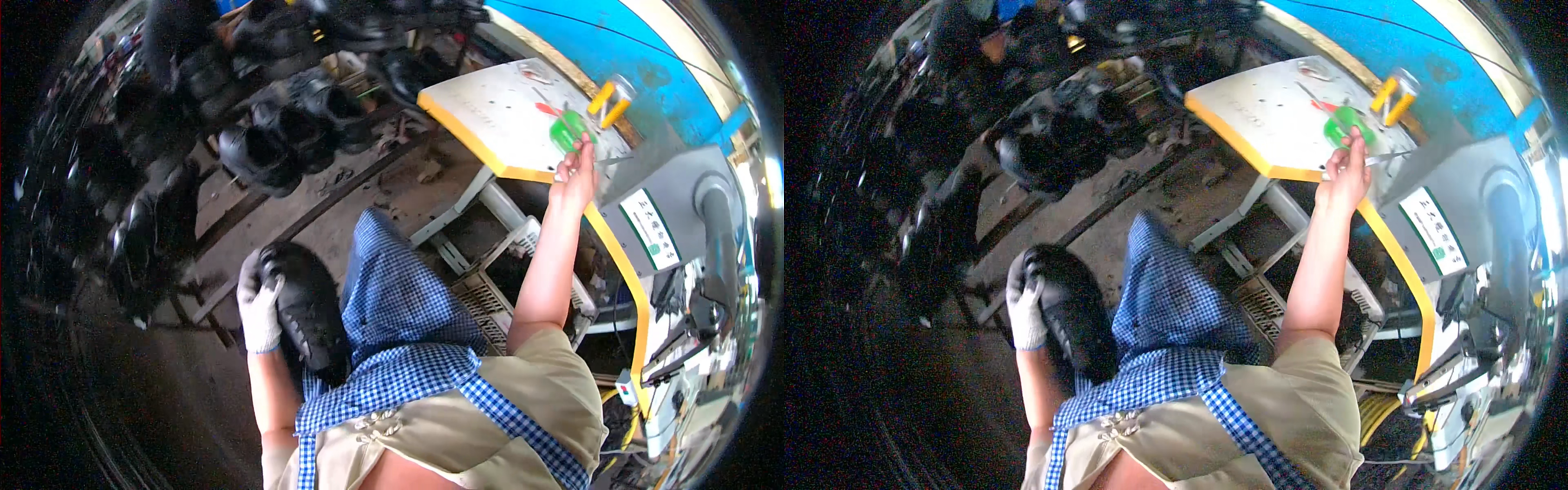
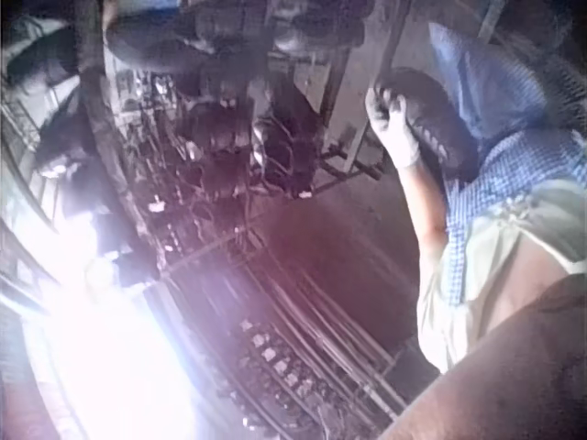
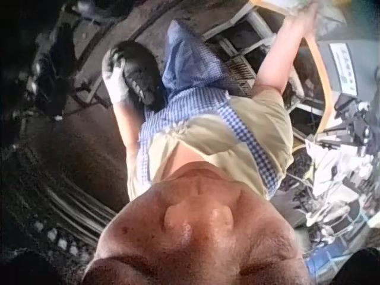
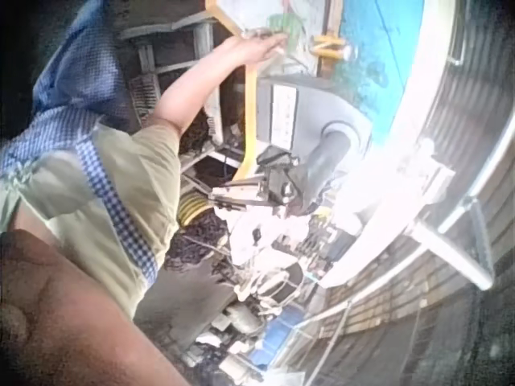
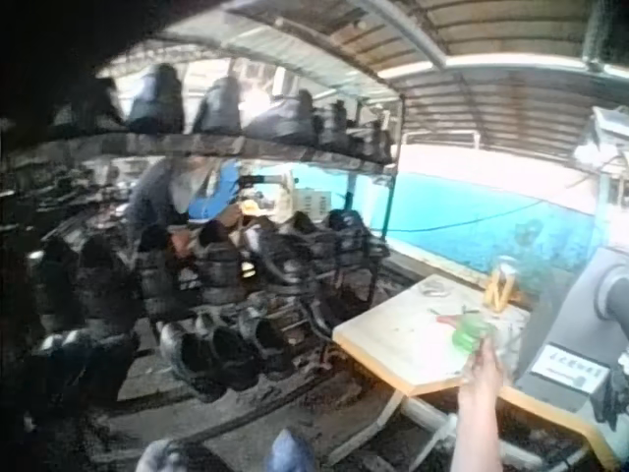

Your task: The person uses a small metal tool to scrape the soles and edges of black shoes. They handle the shoes one at a time, picking them up from a metal rack, cleaning them, and placing them back. The person wears white gloves and a blue checkered apron while working in a workshop environment.

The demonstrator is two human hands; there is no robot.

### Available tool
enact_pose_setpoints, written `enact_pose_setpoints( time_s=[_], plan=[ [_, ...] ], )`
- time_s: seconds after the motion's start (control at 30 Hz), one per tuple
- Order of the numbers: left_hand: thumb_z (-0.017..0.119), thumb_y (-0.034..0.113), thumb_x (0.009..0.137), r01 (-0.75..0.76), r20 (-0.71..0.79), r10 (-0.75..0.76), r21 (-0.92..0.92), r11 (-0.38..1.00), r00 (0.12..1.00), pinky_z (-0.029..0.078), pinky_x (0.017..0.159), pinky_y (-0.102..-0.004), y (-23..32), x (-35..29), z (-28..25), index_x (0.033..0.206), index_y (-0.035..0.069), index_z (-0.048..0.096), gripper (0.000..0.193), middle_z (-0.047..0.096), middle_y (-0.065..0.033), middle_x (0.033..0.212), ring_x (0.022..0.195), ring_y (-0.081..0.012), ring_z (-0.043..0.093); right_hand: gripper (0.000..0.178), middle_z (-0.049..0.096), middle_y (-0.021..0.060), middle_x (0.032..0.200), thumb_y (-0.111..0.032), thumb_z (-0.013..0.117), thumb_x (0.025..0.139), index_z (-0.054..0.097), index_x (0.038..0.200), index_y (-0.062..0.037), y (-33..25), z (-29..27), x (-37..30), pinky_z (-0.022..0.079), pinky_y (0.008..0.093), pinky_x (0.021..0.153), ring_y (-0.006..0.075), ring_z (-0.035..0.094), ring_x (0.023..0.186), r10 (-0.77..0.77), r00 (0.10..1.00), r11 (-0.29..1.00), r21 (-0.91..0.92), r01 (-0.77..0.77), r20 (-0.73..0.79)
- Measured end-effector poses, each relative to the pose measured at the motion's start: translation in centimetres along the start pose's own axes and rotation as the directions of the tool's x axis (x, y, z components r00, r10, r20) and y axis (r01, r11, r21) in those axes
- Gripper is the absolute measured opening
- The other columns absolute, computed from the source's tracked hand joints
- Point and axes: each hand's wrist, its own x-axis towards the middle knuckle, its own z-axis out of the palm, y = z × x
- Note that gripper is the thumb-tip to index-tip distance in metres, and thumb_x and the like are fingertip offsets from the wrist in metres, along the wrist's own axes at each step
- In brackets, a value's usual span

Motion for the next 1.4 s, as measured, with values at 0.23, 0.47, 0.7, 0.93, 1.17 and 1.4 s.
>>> enact_pose_setpoints(
  time_s=[0.23,0.47,0.7,0.93,1.17,1.4],
  plan=[
    [0.072,0.006,0.078,0.036,0.121,-0.028,-0.065,0.997,0.992,0.045,0.093,-0.0282,1.6,0.7,2.1,0.121,0.001,0.055,0.047,0.062,-0.0062,0.112,0.103,-0.0146,0.057,0.026,0.059,-0.0011,0.086,-0.026,0.055,0.096,0.062,0.112,-0.006,6.8,6.8,-14.1,0.027,0.0148,0.04,0.0016,0.038,0.053,0.611,0.504,0.603,0.054,-0.796,0.61],
    [0.073,0.008,0.078,0.073,0.08,-0.062,-0.147,0.986,0.995,0.046,0.092,-0.0287,2.2,-0.6,0.7,0.119,0.0,0.056,0.046,0.063,-0.0061,0.11,0.1,-0.0144,0.059,0.025,0.061,0.0037,0.085,-0.023,0.056,0.096,0.066,0.108,-0.0032,9.8,9.5,-22.2,0.026,0.0172,0.042,0.0041,0.042,0.053,0.683,0.211,0.453,-0.179,-0.873,0.699],
    [0.074,0.007,0.077,0.078,0.021,-0.075,-0.159,0.984,0.997,0.047,0.092,-0.0288,1.8,-0.7,0.2,0.119,-0.001,0.055,0.047,0.063,-0.0069,0.11,0.1,-0.0148,0.059,0.023,0.063,0.0052,0.086,-0.016,0.054,0.097,0.067,0.109,-0.0023,8.9,10.3,-22.8,0.031,0.017,0.045,0.0038,0.048,0.055,0.575,0.331,0.764,-0.346,-0.545,0.748],
    [0.074,0.004,0.077,0.09,-0.016,-0.094,-0.161,0.983,0.995,0.048,0.092,-0.0287,2.0,-0.6,0.6,0.12,-0.001,0.055,0.048,0.063,-0.0082,0.11,0.1,-0.0151,0.06,0.015,0.065,0.0094,0.092,-0.006,0.057,0.092,0.066,0.104,-0.0028,5.9,10.7,-21.9,0.045,0.0215,0.053,0.0085,0.056,0.061,0.113,0.262,0.974,-0.159,0.16,0.958],
    [0.073,0.005,0.078,0.082,-0.026,-0.087,-0.154,0.985,0.996,0.047,0.092,-0.0279,0.8,-0.2,0.2,0.12,-0.001,0.055,0.047,0.063,-0.0081,0.111,0.101,-0.0147,0.059,0.026,0.066,0.0077,0.09,-0.005,0.071,0.078,0.065,0.103,-0.0106,4.0,11.3,-23.9,0.054,0.0323,0.054,0.0238,0.066,0.067,-0.109,0.11,0.86,0.039,0.509,0.988],
    [0.071,0.004,0.079,0.009,-0.104,-0.018,-0.086,0.996,0.994,0.046,0.093,-0.028,1.0,-0.8,-0.1,0.12,-0.002,0.055,0.045,0.063,-0.0083,0.112,0.102,-0.0146,0.058,0.033,0.064,0.0072,0.09,-0.001,0.071,0.077,0.064,0.109,-0.0069,4.4,9.8,-26.5,0.053,0.029,0.056,0.0194,0.065,0.068,-0.191,0.12,0.853,0.104,0.512,0.974]
  ],
)
